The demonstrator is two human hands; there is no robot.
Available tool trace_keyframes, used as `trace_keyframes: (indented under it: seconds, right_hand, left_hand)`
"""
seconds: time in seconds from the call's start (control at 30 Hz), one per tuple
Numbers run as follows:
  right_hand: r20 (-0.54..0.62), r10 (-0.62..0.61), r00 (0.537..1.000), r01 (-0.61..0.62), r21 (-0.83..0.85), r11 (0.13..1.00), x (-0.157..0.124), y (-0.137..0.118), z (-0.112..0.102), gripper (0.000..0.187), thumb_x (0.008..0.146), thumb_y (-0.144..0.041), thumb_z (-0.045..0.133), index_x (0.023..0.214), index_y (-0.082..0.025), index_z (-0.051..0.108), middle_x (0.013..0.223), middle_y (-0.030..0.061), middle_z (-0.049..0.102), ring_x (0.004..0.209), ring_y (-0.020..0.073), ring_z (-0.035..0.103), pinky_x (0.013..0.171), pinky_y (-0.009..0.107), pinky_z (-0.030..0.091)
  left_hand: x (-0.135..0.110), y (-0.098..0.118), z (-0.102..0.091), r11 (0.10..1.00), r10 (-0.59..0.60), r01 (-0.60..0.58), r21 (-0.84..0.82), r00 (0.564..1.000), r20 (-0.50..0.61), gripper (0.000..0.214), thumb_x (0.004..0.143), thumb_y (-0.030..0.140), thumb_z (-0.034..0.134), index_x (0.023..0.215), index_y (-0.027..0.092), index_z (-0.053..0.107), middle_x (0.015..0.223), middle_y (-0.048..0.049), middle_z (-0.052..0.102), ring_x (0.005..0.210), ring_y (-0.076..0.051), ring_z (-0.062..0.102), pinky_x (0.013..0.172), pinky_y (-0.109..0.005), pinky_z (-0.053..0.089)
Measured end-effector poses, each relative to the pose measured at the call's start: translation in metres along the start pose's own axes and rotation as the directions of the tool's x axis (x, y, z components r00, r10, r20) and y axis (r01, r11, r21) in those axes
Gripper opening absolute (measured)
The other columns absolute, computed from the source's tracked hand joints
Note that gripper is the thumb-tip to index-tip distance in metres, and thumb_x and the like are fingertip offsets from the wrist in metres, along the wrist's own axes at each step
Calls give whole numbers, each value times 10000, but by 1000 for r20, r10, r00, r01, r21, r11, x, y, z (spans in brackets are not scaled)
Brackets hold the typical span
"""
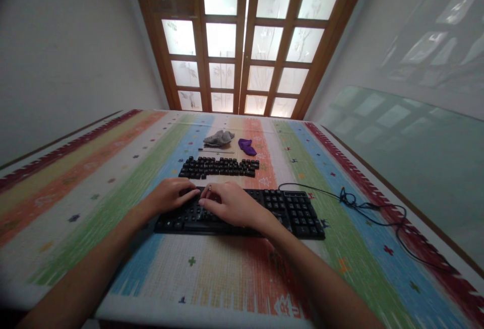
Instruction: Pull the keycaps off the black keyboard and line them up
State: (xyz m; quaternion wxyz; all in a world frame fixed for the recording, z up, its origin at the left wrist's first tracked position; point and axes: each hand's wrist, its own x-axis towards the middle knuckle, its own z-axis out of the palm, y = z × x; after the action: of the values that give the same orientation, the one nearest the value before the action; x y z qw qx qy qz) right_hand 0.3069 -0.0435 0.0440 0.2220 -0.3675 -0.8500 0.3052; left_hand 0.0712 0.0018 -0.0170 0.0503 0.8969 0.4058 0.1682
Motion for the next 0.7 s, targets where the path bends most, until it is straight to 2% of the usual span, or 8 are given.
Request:
trace_keyframes:
  seconds: [0.17, 0.27, 0.47, 0.7]
  right_hand:
    - [-49, 127, 991, -113, 217, 970, -6, 10, 16, 151, 958, -264, 534, 917, -160, 635, 705, 4, 654, 618, 136, 619, 594, 248, 456]
    - [-98, 126, 987, -94, 284, 954, -9, 14, 25, 162, 960, -267, 520, 886, -162, 619, 688, 8, 643, 603, 141, 621, 593, 256, 465]
    - [-162, 88, 983, -58, 184, 981, -10, 11, 38, 123, 958, -221, 525, 937, -156, 627, 703, 16, 670, 629, 147, 626, 645, 267, 463]
    - [-101, -55, 993, 45, -96, 994, -4, -1, 41, 110, 951, -216, 567, 882, -153, 625, 836, 66, 714, 706, 172, 631, 680, 276, 431]
  left_hand:
    - [0, 2, 2, 995, 56, -58, 77, 998, 26, 306, 968, 362, 503, 843, 174, 710, 767, -56, 693, 723, -185, 645, 650, -278, 440]
    - [0, 2, 3, 991, 64, -68, 114, 997, 42, 307, 970, 356, 508, 836, 164, 706, 768, -60, 694, 711, -185, 648, 637, -276, 440]
    - [-1, 0, 4, 987, 64, -70, 144, 997, 44, 286, 963, 344, 533, 834, 156, 706, 777, -64, 709, 709, -190, 658, 616, -271, 425]
    - [-1, 0, 4, 990, 53, -57, 130, 998, 39, 258, 946, 327, 558, 810, 161, 702, 768, -56, 706, 703, -186, 653, 611, -268, 420]
